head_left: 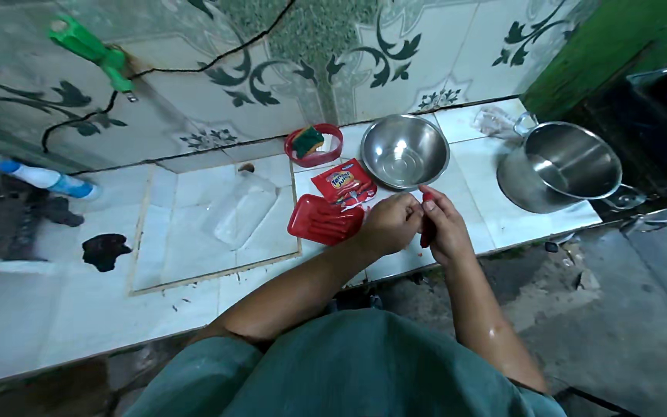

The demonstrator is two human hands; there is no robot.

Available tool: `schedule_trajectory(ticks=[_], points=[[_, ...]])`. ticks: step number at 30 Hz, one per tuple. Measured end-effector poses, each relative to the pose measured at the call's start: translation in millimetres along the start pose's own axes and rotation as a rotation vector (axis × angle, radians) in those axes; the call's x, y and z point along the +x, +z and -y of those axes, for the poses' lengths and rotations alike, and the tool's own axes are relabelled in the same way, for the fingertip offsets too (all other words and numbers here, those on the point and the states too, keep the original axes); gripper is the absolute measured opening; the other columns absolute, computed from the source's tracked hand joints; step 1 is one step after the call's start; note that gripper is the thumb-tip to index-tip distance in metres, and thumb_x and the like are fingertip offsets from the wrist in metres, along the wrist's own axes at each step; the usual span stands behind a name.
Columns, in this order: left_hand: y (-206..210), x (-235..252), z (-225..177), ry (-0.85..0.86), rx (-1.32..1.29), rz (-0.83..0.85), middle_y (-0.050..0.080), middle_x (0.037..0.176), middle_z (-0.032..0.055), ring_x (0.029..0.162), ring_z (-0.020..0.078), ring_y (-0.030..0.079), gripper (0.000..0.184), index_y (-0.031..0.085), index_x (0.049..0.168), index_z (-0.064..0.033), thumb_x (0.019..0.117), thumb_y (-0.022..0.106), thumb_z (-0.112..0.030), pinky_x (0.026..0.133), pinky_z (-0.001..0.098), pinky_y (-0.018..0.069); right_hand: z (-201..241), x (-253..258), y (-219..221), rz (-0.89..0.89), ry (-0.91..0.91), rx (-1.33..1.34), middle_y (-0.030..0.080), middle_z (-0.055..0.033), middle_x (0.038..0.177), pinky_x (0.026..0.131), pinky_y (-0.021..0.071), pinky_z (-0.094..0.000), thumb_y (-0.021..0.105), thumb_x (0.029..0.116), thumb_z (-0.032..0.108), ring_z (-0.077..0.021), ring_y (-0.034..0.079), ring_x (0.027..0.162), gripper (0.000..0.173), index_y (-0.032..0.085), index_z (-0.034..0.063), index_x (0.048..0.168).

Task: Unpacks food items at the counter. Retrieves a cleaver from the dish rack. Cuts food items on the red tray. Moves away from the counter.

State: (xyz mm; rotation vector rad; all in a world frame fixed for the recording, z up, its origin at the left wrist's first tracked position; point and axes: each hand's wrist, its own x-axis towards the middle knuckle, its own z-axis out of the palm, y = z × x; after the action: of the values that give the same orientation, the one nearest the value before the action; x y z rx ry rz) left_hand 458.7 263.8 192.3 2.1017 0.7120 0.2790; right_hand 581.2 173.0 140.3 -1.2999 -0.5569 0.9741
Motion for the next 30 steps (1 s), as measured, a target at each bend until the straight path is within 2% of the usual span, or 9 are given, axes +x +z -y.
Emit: schedule_trajectory(ticks=[3,5,7,12,17,22,25,27,30], points=[[3.4,3.9,10.8,0.101,0.132,-0.017,0.067,0.096,0.0152,0.086,0.0267,0.066,0.015,0.068,0.1,0.0018,0.0993,0.061,-0.011,0.081,0.0468,0.056,-1.7,4.6,8.6,-0.056,-0.029,0.068,0.068,-0.0023,0.089,0.055,0.0536,-0.0223,0.058,0.104,0.017,-0.0061,0.061,0.063,0.018,0.069,0.0077,0.115],[4.4,6.1,18.7,0.099,0.169,-0.009,0.067,0.098,0.0166,0.089,0.0292,0.066,0.016,0.069,0.101,0.0021,0.0994,0.06,-0.012,0.083,0.0493,0.0556,-3.6,8.3,6.4,-0.094,-0.082,0.039,0.068,-0.0031,0.103,0.075,0.0569,-0.0277,0.061,0.1019,0.014,-0.0091,0.065,0.082,0.018,0.07,0.0056,0.115],[5.7,10.1,28.9,0.055,0.218,0.03,0.067,0.102,0.019,0.095,0.0328,0.067,0.019,0.068,0.104,0.0033,0.1009,0.059,-0.012,0.087,0.0521,0.0551,-3.6,12.6,0.9,-0.143,-0.129,0.016,0.066,-0.004,0.112,0.085,0.0566,-0.031,0.064,0.1004,0.015,-0.0111,0.065,0.092,0.021,0.07,0.0054,0.118],[13.6,31.3,63.7,-0.076,0.367,0.144,0.068,0.111,0.0224,0.109,0.0376,0.066,0.027,0.068,0.111,0.0047,0.1046,0.052,-0.016,0.096,0.055,0.0524,13.4,13.9,-22.1,-0.283,-0.197,0.03,0.068,0.0013,0.097,0.078,0.0567,-0.0262,0.062,0.1022,0.015,-0.0065,0.065,0.082,0.018,0.068,0.0084,0.118],[17.6,67.6,80.5,-0.155,0.42,0.231,0.066,0.123,0.0235,0.121,0.0392,0.062,0.033,0.066,0.117,0.0031,0.1068,0.049,-0.024,0.102,0.0588,0.0488,19.9,3.0,-58.7,-0.487,-0.308,0.048,0.068,0.0018,0.096,0.08,0.0594,-0.0306,0.06,0.1032,0.014,-0.0093,0.067,0.082,0.017,0.064,0.0075,0.119],[23.8,90.9,111.6,-0.218,0.511,0.293,0.064,0.13,0.0238,0.125,0.0417,0.06,0.033,0.064,0.126,0.002,0.1042,0.053,-0.021,0.1,0.0621,0.05,27.7,-16.2,-77.5,-0.751,-0.387,0.131,0.064,0.0024,0.091,0.078,0.0596,-0.0314,0.053,0.1073,0.015,-0.0096,0.066,0.079,0.01,0.052,0.0101,0.116],[11.2,97.7,134.3,-0.18,0.475,0.368,0.064,0.13,0.0242,0.124,0.0421,0.062,0.033,0.065,0.131,-0.0013,0.1024,0.056,-0.014,0.1,0.0641,0.0496,2.5,-18.6,-61.6,-0.65,-0.242,-0.01,0.064,0.0023,0.092,0.078,0.0601,-0.031,0.053,0.1039,0.007,-0.0089,0.066,0.08,0.012,0.053,0.0074,0.116],[-7.6,101.1,140.3,-0.192,0.4,0.352,0.065,0.131,0.0234,0.123,0.0419,0.062,0.038,0.06,0.14,-0.0053,0.1041,0.054,-0.015,0.101,0.0653,0.0492,-29.0,-13.2,-38.6,-0.48,-0.068,-0.142,0.066,-0.0046,0.097,0.081,0.0615,-0.0359,0.058,0.0994,0.002,-0.0136,0.068,0.083,0.018,0.058,0.0003,0.118],[-49.0,97.0,149.7,-0.229,0.266,0.257,0.068,0.123,0.0224,0.118,0.0405,0.064,0.037,0.058,0.142,-0.0044,0.1074,0.051,-0.017,0.102,0.0643,0.0479,-84.3,8.7,14.3,-0.235,0.138,-0.231,0.068,-0.0134,0.097,0.081,0.062,-0.0399,0.066,0.0941,0.001,-0.0194,0.07,0.084,0.025,0.062,-0.0048,0.118]])
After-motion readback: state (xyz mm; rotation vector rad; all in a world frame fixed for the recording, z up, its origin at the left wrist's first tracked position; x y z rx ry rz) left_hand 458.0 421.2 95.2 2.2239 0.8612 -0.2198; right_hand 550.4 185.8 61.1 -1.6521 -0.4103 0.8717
